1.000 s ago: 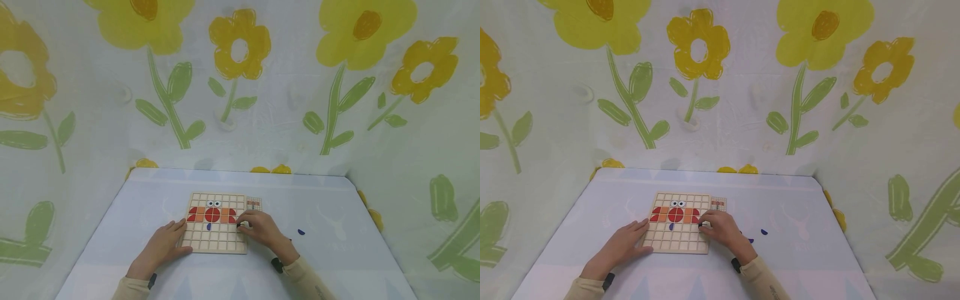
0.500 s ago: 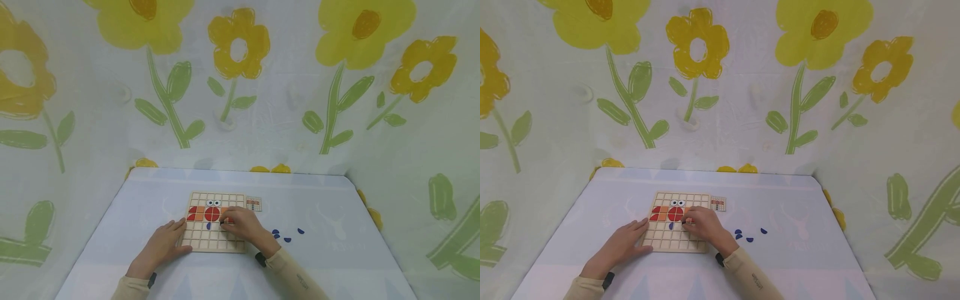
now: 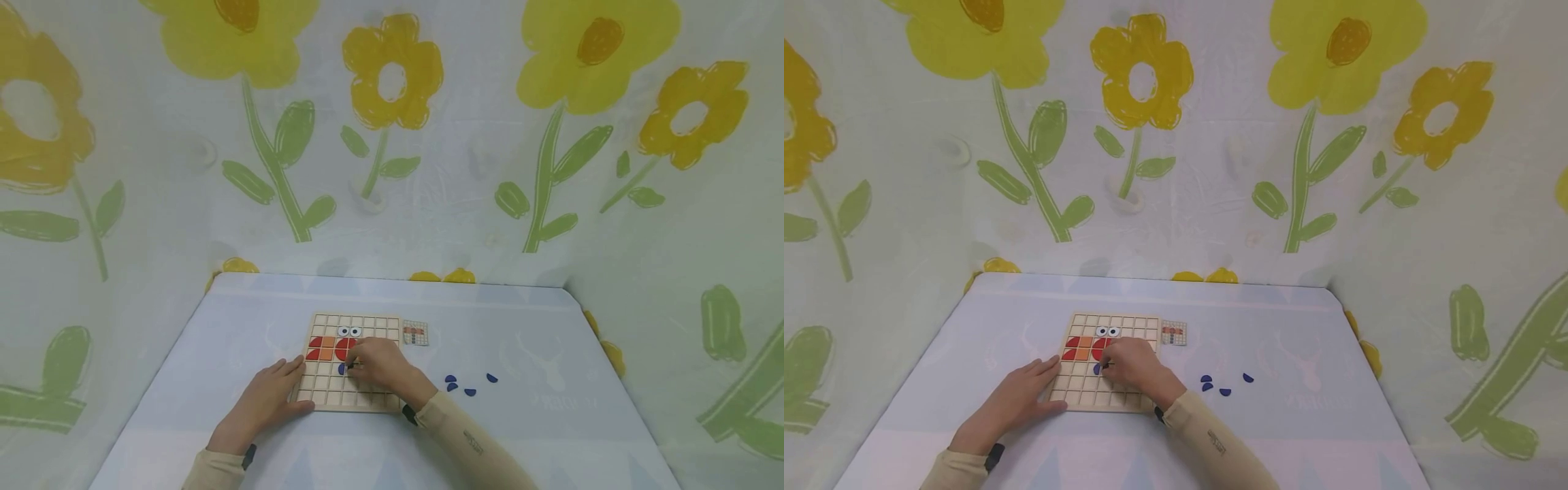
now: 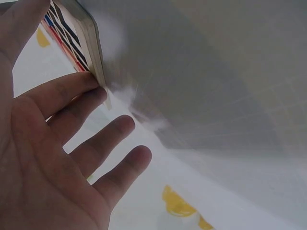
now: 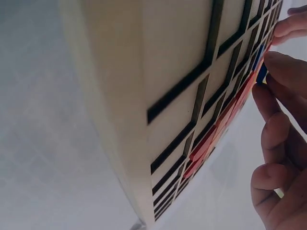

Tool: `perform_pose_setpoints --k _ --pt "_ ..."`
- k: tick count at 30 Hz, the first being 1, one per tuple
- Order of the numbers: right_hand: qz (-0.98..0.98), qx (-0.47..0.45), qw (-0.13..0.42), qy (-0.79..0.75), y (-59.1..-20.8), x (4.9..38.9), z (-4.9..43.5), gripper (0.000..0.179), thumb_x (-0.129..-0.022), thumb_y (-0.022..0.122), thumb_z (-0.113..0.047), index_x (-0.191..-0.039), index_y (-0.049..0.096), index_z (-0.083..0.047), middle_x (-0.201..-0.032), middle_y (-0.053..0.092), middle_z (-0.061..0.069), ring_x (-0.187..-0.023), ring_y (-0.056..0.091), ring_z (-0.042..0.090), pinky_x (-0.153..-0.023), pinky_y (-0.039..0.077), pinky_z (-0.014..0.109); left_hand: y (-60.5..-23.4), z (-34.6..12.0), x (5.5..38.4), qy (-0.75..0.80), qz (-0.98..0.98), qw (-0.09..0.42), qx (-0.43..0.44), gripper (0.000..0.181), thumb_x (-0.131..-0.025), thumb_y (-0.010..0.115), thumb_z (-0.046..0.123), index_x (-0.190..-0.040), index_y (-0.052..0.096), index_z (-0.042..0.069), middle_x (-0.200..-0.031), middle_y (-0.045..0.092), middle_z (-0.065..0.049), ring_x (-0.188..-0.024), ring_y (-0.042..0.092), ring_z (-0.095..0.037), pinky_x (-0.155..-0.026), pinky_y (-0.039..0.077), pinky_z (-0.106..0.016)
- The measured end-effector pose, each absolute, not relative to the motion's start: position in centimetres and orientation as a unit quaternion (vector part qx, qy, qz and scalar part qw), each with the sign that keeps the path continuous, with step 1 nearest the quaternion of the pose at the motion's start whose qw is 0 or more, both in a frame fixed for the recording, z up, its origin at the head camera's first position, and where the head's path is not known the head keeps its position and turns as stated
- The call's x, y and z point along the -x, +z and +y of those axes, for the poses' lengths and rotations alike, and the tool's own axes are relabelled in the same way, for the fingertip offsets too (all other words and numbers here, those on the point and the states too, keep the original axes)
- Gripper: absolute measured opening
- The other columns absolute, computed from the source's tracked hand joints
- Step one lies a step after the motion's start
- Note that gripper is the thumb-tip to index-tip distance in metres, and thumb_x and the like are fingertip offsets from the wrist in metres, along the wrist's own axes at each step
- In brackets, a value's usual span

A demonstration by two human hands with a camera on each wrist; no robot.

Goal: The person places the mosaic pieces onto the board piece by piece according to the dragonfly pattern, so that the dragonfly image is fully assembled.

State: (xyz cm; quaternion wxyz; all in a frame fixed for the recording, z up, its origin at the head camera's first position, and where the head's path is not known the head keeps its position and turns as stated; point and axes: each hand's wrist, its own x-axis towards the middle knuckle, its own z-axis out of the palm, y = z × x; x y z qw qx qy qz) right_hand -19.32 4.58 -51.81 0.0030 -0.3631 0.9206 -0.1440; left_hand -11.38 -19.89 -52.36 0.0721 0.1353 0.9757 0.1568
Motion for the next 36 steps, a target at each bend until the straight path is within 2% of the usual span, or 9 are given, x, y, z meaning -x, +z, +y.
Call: perform_pose_setpoints --k 8,18,36 --pt "0.921 0.371 0.008 -0.12 -52.06 19.41 4.03 0.004 -0.085 0.084 -0.026 -0.088 0.081 -0.026 -0.084 0.07 -0.018 -0.073 0.054 -0.005 -0.064 0.047 0.011 -52.14 -19.86 11.24 0.158 0.976 0.068 -0.136 0.087 -0.08 0.082 0.051 -0.143 0.054 -0.003 -0.152 0.048 -0.019 -0.138 0.042 -0.049 -0.113 0.036 -0.063" --pt "0.924 0.369 0.001 -0.1 -52.05 19.23 3.89 0.005 -0.086 0.084 -0.028 -0.09 0.083 -0.027 -0.089 0.072 -0.018 -0.083 0.063 -0.004 -0.07 0.051 0.01 -52.13 -19.78 11.26 0.156 0.976 0.072 -0.13 0.087 -0.081 0.081 0.052 -0.144 0.054 -0.002 -0.153 0.047 -0.018 -0.139 0.041 -0.048 -0.113 0.035 -0.063" --pt "0.925 0.369 -0.01 -0.092 -51.85 19.33 3.49 0.005 -0.086 0.083 -0.025 -0.091 0.083 -0.027 -0.084 0.074 -0.017 -0.08 0.065 -0.003 -0.07 0.053 0.011 -51.96 -19.82 11.32 0.151 0.976 0.064 -0.14 0.086 -0.081 0.081 0.051 -0.143 0.055 -0.002 -0.152 0.049 -0.019 -0.137 0.043 -0.049 -0.112 0.037 -0.063"
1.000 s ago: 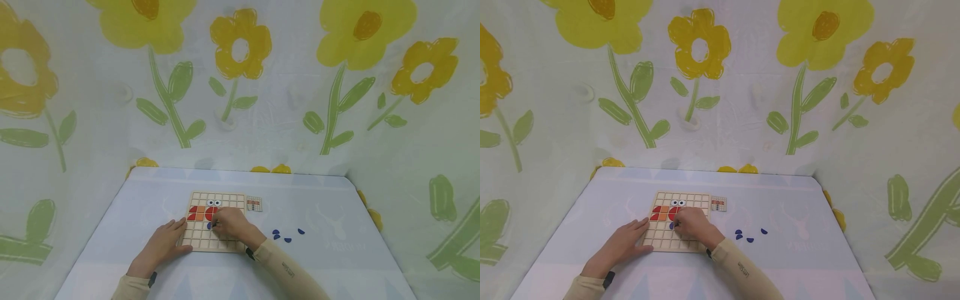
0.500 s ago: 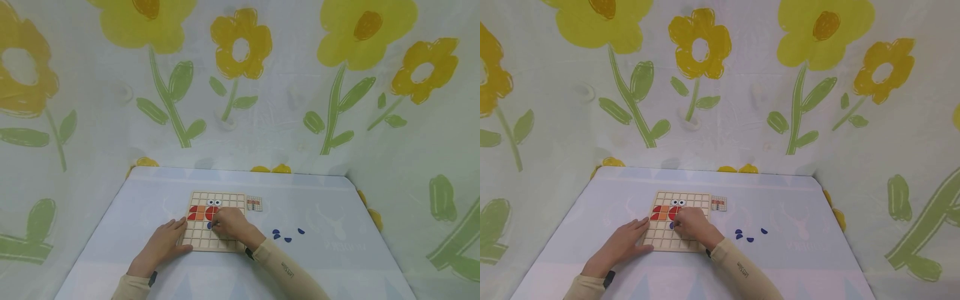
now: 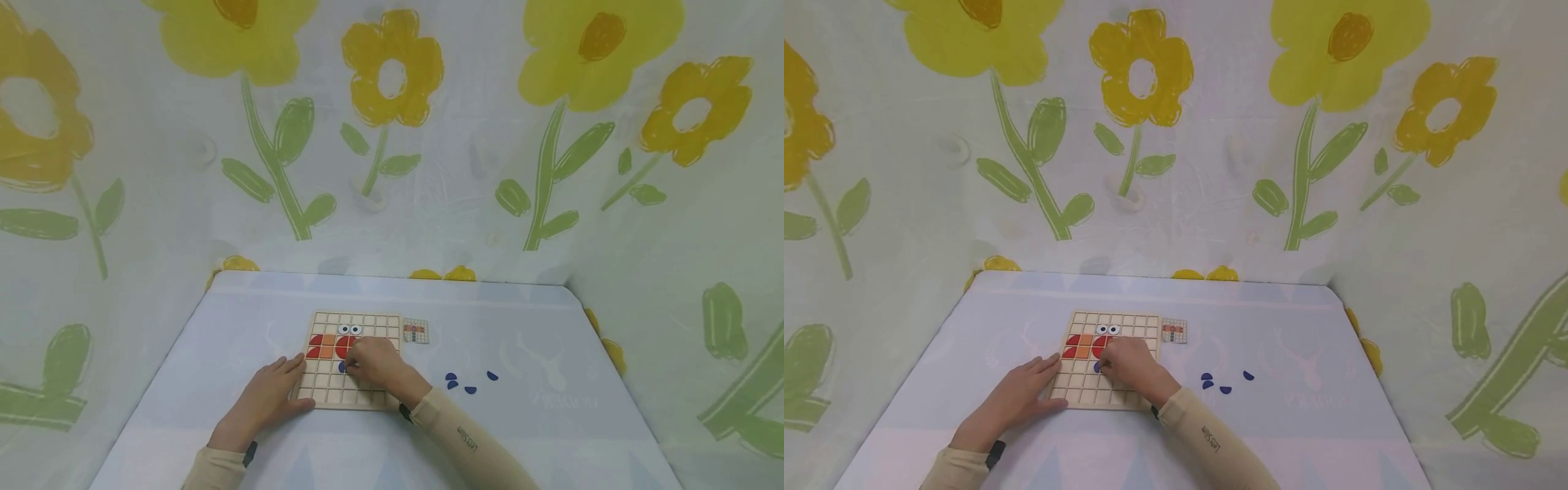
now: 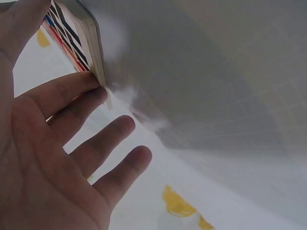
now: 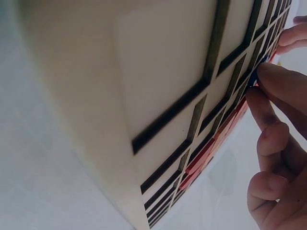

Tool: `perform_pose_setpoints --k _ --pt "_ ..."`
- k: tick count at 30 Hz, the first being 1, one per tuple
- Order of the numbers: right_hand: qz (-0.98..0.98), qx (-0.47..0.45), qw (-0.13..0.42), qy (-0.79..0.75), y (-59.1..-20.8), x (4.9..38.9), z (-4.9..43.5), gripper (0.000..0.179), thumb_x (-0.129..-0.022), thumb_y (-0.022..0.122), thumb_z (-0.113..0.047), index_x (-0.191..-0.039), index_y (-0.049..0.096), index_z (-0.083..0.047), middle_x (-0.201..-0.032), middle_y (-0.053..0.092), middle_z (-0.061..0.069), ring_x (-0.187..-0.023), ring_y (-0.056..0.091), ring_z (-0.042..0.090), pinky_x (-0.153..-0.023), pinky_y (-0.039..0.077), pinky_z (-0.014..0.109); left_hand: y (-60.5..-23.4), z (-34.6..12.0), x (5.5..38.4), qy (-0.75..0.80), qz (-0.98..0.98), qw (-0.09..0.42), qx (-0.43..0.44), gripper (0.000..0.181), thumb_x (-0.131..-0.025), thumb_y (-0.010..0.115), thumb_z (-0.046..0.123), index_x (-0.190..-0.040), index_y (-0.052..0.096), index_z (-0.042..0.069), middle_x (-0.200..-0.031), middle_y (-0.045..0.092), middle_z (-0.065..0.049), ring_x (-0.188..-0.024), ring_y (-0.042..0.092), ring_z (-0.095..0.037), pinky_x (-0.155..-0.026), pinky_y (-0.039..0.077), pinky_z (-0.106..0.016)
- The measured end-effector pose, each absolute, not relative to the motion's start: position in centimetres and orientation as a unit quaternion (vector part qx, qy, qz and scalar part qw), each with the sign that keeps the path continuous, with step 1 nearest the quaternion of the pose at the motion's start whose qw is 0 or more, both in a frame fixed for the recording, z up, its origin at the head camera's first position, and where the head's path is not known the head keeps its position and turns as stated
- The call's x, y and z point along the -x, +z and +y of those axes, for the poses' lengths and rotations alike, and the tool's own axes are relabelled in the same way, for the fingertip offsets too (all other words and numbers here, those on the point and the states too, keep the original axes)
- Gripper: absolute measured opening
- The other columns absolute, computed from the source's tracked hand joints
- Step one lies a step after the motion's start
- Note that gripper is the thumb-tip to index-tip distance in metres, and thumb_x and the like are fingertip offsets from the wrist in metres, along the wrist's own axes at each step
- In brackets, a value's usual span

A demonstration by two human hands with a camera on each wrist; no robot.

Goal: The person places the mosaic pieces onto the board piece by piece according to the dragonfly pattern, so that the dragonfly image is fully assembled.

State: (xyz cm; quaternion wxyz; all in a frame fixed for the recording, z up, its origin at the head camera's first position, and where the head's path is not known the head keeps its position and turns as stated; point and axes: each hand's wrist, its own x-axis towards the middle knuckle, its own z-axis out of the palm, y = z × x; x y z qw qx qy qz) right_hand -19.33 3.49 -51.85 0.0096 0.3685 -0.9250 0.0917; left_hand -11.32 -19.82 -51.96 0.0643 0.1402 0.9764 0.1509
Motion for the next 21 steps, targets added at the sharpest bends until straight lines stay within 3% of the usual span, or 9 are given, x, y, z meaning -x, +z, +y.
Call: perform_pose_setpoints --k 10,17,21 --pt "-0.932 -0.34 -0.009 0.129 -51.5 18.6 4.5 0.012 -0.088 0.081 -0.028 -0.1 0.082 -0.027 -0.092 0.072 -0.017 -0.081 0.06 -0.001 -0.067 0.051 0.014 -52.1 -19.7 11.3 0.152 0.977 0.073 -0.133 0.087 -0.08 0.081 0.053 -0.143 0.055 -0.001 -0.153 0.048 -0.018 -0.139 0.042 -0.048 -0.113 0.036 -0.063" --pt "-0.945 -0.289 0.025 0.152 -50.1 17.9 7.7 0.021 -0.092 0.077 -0.03 -0.111 0.078 -0.023 -0.106 0.075 -0.01 -0.096 0.068 0.007 -0.076 0.058 0.022 -52.2 -19.6 11.3 0.153 0.977 0.073 -0.129 0.089 -0.08 0.081 0.053 -0.144 0.054 -0.001 -0.153 0.047 -0.018 -0.14 0.04 -0.048 -0.114 0.035 -0.063" --pt "-0.954 -0.247 0.052 0.16 -49.9 17.6 10.2 0.022 -0.091 0.078 -0.031 -0.111 0.078 -0.023 -0.102 0.075 -0.01 -0.101 0.069 0.011 -0.08 0.06 0.028 -52.0 -19.5 11.3 0.152 0.977 0.076 -0.127 0.09 -0.079 0.081 0.054 -0.144 0.053 -0.002 -0.153 0.047 -0.018 -0.139 0.04 -0.049 -0.113 0.035 -0.063"
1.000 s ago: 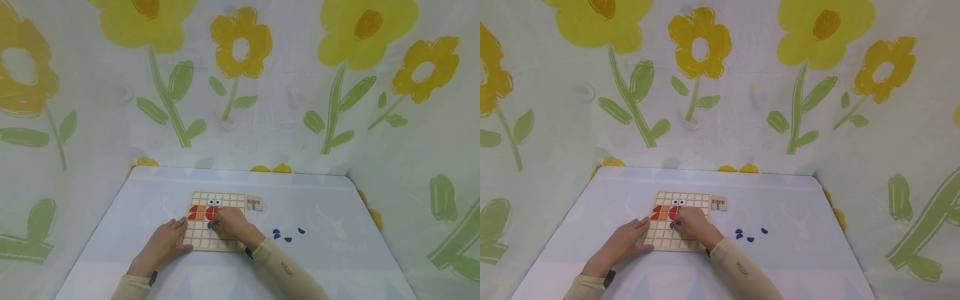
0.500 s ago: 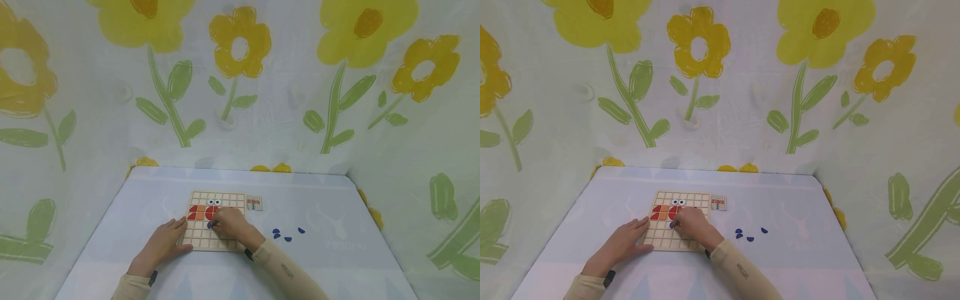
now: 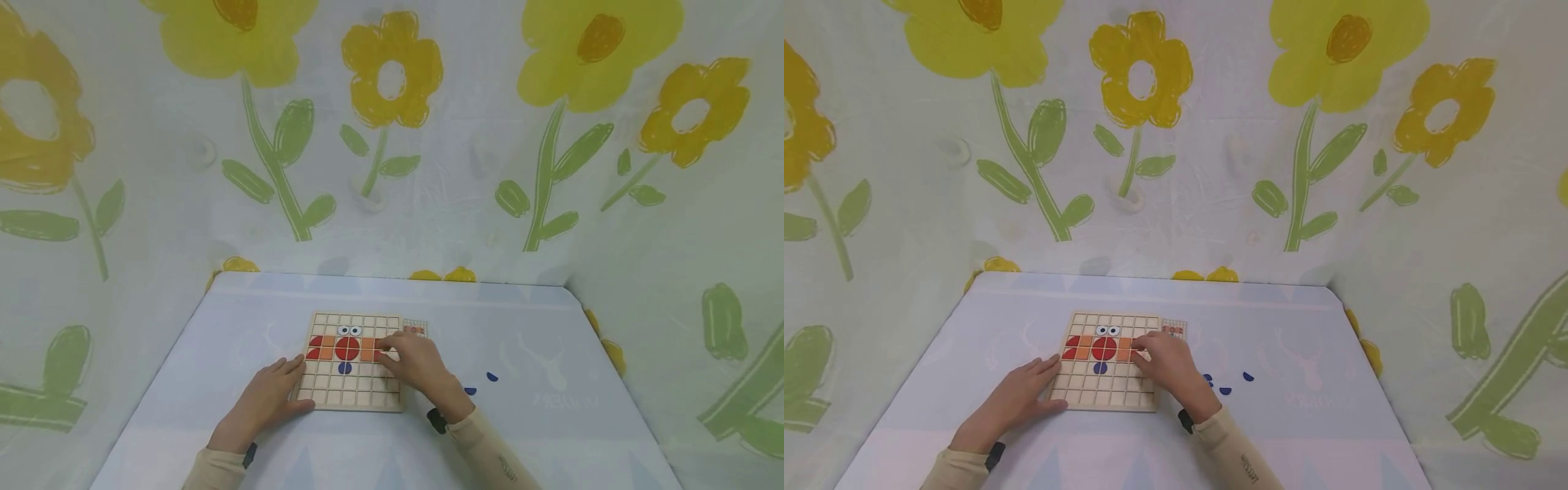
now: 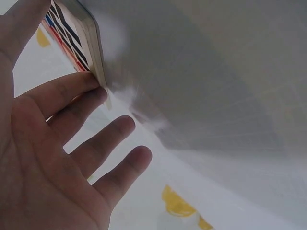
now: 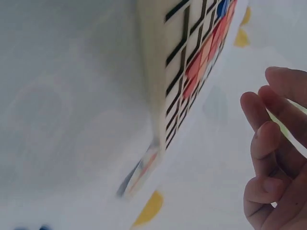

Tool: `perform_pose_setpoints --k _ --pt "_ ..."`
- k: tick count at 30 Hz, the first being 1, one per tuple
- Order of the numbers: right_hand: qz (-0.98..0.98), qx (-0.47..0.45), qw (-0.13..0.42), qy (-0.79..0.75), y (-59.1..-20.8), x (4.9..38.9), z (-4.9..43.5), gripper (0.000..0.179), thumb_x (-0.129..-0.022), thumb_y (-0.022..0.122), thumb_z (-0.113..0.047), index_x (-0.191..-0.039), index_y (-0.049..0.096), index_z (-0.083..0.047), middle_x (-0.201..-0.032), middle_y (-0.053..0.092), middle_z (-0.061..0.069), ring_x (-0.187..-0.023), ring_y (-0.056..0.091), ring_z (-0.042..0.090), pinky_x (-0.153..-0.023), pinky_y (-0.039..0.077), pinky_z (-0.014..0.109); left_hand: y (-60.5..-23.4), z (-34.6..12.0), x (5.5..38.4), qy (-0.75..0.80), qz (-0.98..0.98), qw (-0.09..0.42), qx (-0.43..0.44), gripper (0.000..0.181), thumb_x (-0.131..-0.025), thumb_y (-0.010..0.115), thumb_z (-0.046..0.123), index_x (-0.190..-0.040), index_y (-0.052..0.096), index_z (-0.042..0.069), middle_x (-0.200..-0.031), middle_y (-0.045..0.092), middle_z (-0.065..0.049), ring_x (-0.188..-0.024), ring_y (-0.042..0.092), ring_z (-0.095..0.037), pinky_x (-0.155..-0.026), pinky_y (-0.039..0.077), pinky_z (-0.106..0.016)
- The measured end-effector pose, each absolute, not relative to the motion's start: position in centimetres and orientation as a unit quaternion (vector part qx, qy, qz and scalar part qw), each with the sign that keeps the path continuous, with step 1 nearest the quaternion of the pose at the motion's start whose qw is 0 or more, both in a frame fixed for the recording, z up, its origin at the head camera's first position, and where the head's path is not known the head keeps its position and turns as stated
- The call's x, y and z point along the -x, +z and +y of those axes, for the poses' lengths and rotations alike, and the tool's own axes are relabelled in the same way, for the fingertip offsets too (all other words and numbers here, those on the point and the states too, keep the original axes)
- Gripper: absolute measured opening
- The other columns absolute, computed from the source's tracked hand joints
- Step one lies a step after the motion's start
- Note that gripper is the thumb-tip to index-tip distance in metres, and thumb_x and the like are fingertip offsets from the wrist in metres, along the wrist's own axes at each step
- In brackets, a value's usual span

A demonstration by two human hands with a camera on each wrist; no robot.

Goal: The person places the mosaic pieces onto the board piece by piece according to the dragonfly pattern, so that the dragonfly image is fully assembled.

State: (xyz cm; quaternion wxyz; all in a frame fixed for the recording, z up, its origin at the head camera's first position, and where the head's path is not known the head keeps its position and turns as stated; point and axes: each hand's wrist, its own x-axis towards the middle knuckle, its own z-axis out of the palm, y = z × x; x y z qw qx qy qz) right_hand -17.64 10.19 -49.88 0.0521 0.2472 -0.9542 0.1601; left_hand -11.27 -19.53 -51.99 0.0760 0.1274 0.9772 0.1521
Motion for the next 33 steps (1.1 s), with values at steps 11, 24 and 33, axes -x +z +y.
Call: perform_pose_setpoints --k 11,24,33 --pt "-0.973 -0.145 0.098 0.153 -50.3 16.4 17.4 0.018 -0.089 0.079 -0.029 -0.105 0.078 -0.021 -0.091 0.073 -0.009 -0.079 0.065 0.01 -0.065 0.055 0.024 -52.0 -19.4 11.3 0.153 0.977 0.09 -0.117 0.09 -0.08 0.081 0.054 -0.146 0.052 -0.001 -0.155 0.045 -0.018 -0.141 0.038 -0.048 -0.115 0.033 -0.062" --pt "-0.984 -0.1 0.026 0.146 -51.5 15.6 20.6 0.014 -0.085 0.083 -0.025 -0.095 0.078 -0.017 -0.082 0.07 -0.009 -0.074 0.063 0.01 -0.062 0.055 0.029 -51.9 -19.4 11.4 0.146 0.977 0.096 -0.118 0.09 -0.08 0.08 0.055 -0.146 0.052 -0.001 -0.155 0.045 -0.018 -0.142 0.037 -0.047 -0.116 0.033 -0.062" --pt "-0.989 -0.094 0.005 0.115 -52.2 15.4 20.4 0.015 -0.081 0.086 -0.025 -0.084 0.076 -0.014 -0.072 0.063 -0.008 -0.062 0.053 0.007 -0.056 0.051 0.027 -51.6 -19.4 11.3 0.147 0.977 0.088 -0.127 0.09 -0.08 0.08 0.056 -0.145 0.053 0.0 -0.153 0.047 -0.018 -0.14 0.04 -0.048 -0.114 0.036 -0.062"
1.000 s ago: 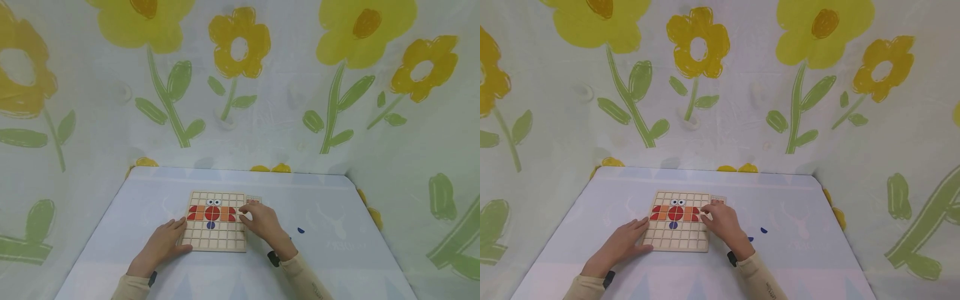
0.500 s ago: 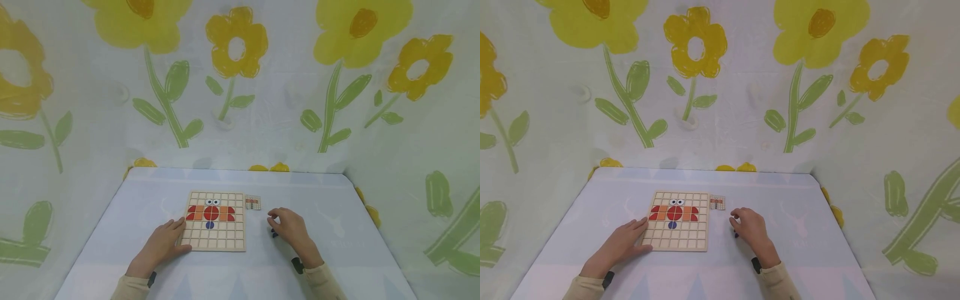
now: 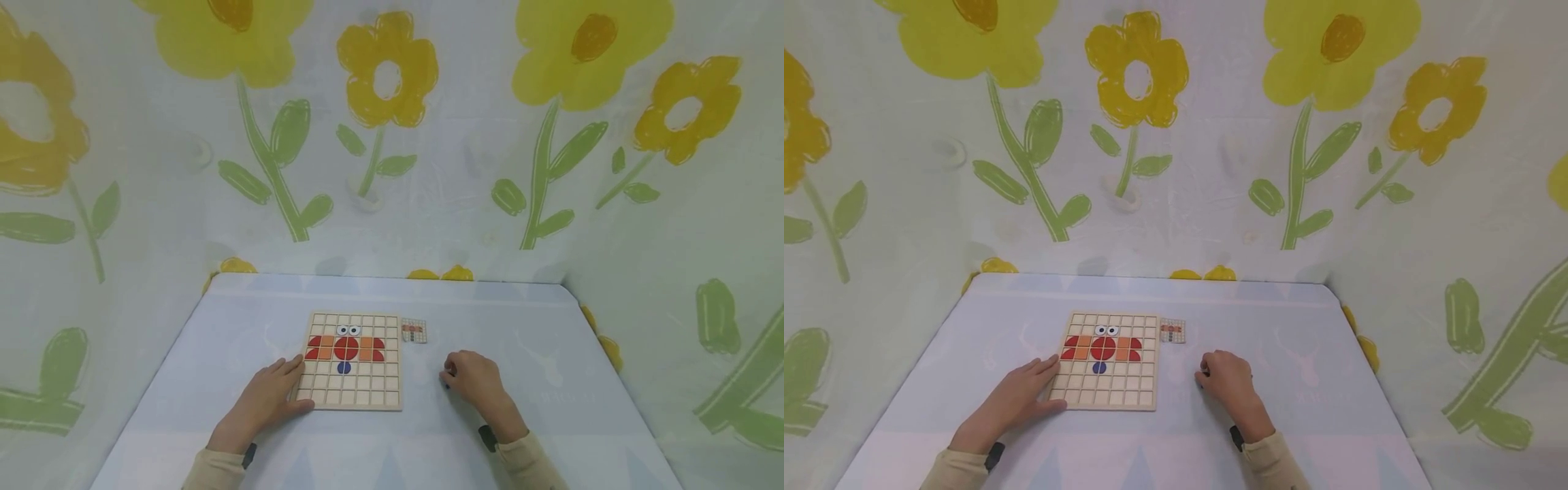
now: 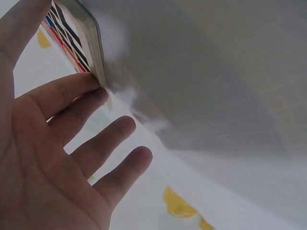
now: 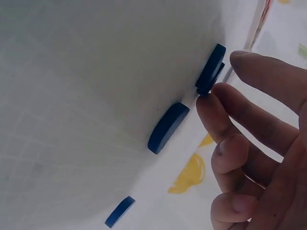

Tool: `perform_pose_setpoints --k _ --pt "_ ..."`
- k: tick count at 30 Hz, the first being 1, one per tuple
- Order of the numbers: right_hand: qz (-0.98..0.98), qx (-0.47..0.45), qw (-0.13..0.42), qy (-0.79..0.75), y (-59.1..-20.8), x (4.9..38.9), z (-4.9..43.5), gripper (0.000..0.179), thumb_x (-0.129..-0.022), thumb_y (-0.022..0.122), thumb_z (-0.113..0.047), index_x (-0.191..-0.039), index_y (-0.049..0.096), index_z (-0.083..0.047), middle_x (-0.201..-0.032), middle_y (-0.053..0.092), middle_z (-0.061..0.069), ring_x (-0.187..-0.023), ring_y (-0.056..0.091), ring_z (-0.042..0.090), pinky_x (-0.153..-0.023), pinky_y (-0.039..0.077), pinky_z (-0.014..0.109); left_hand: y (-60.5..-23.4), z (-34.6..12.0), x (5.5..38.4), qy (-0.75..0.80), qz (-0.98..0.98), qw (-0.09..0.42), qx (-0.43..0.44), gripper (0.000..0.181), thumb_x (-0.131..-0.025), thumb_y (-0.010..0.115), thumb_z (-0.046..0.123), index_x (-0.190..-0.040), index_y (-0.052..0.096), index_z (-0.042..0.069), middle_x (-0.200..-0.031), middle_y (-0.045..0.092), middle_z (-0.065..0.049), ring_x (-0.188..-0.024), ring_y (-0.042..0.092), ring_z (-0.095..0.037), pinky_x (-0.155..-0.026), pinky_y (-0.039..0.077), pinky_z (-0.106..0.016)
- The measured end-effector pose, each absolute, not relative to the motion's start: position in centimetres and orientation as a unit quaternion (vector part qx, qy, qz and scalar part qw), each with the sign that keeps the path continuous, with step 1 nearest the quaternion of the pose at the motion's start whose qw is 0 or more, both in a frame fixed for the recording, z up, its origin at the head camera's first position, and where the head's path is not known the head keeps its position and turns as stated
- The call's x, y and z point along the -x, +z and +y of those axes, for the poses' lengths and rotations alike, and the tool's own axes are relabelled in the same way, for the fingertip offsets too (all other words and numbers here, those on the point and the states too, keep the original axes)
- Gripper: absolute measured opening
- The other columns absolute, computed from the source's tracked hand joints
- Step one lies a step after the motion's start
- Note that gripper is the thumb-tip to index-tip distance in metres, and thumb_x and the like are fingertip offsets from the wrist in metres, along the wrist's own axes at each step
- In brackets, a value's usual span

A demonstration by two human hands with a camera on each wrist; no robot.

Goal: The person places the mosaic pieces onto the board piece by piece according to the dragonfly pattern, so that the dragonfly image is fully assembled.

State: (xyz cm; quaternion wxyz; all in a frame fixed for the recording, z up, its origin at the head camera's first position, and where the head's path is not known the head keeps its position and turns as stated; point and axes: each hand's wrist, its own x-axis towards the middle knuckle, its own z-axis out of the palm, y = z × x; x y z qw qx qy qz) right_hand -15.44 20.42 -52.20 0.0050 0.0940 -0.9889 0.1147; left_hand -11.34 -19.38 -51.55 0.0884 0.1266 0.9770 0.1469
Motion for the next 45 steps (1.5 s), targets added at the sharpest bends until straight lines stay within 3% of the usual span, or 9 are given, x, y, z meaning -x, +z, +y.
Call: perform_pose_setpoints --k 7,16,33,45 --pt "-0.986 -0.114 0.017 0.117 -52.4 15.4 20.5 0.012 -0.08 0.086 -0.02 -0.083 0.076 -0.016 -0.073 0.063 -0.008 -0.064 0.055 0.006 -0.056 0.052 0.027 -51.8 -19.5 11.4 0.145 0.978 0.084 -0.125 0.091 -0.079 0.08 0.056 -0.145 0.053 0.0 -0.154 0.046 -0.018 -0.14 0.039 -0.048 -0.114 0.035 -0.063" --pt "-0.978 -0.154 0.021 0.142 -52.5 15.4 20.6 0.017 -0.075 0.09 -0.014 -0.086 0.076 -0.019 -0.083 0.068 -0.009 -0.076 0.064 0.009 -0.066 0.057 0.028 -51.8 -19.5 11.4 0.145 0.978 0.094 -0.12 0.091 -0.08 0.08 0.056 -0.146 0.052 0.0 -0.155 0.045 -0.017 -0.141 0.038 -0.047 -0.115 0.034 -0.062" --pt "-0.98 -0.163 0.023 0.115 -52.3 16.2 20.3 0.016 -0.075 0.091 -0.021 -0.086 0.079 -0.021 -0.084 0.068 -0.01 -0.077 0.064 0.01 -0.069 0.058 0.03 -52.2 -19.6 11.4 0.149 0.977 0.083 -0.126 0.091 -0.079 0.08 0.056 -0.145 0.053 -0.001 -0.154 0.046 -0.018 -0.141 0.039 -0.048 -0.114 0.035 -0.062" --pt "-0.948 -0.25 0.1 0.168 -51.3 16.3 16.2 0.02 -0.081 0.088 -0.028 -0.099 0.078 -0.025 -0.098 0.073 -0.011 -0.092 0.067 0.007 -0.081 0.06 0.025 -52.0 -19.5 11.4 0.152 0.977 0.082 -0.126 0.091 -0.079 0.081 0.055 -0.145 0.053 -0.001 -0.153 0.047 -0.018 -0.14 0.04 -0.048 -0.114 0.035 -0.063"
